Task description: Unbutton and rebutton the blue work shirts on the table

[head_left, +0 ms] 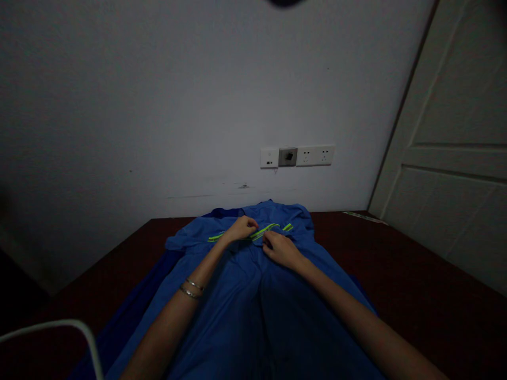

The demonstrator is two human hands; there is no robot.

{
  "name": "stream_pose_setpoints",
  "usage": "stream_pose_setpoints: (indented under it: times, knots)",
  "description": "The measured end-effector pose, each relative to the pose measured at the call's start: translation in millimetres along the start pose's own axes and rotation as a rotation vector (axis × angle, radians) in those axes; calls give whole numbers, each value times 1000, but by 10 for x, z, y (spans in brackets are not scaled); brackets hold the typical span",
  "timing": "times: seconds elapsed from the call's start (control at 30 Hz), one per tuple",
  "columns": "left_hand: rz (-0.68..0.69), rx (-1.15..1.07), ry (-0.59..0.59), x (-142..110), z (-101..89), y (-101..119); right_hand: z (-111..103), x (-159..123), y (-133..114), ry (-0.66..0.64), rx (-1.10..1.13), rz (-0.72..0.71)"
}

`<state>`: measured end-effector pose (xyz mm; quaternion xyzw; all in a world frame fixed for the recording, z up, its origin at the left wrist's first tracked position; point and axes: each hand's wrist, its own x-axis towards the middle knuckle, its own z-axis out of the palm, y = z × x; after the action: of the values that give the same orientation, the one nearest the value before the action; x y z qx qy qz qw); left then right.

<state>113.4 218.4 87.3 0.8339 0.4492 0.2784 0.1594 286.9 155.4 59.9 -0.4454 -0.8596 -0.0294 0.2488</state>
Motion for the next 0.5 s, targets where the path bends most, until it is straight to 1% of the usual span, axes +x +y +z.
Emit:
stream_pose_setpoints:
  times: [0.07, 0.17, 0.3, 0.4, 0.5]
  knots:
    - [-22, 53, -47, -109, 71, -39, 94, -41, 8, 76, 29, 63]
    - [-4, 107, -32, -327, 217, -85, 214, -127, 25, 129, 81, 156]
    - [8, 123, 72, -664, 416, -126, 323, -263, 18, 71, 141, 252]
    - [44, 149, 97, -876, 535, -135, 350, -368, -21, 3, 154, 310]
    - [64, 236, 104, -1021, 642, -117, 346, -465, -82, -39, 133, 319]
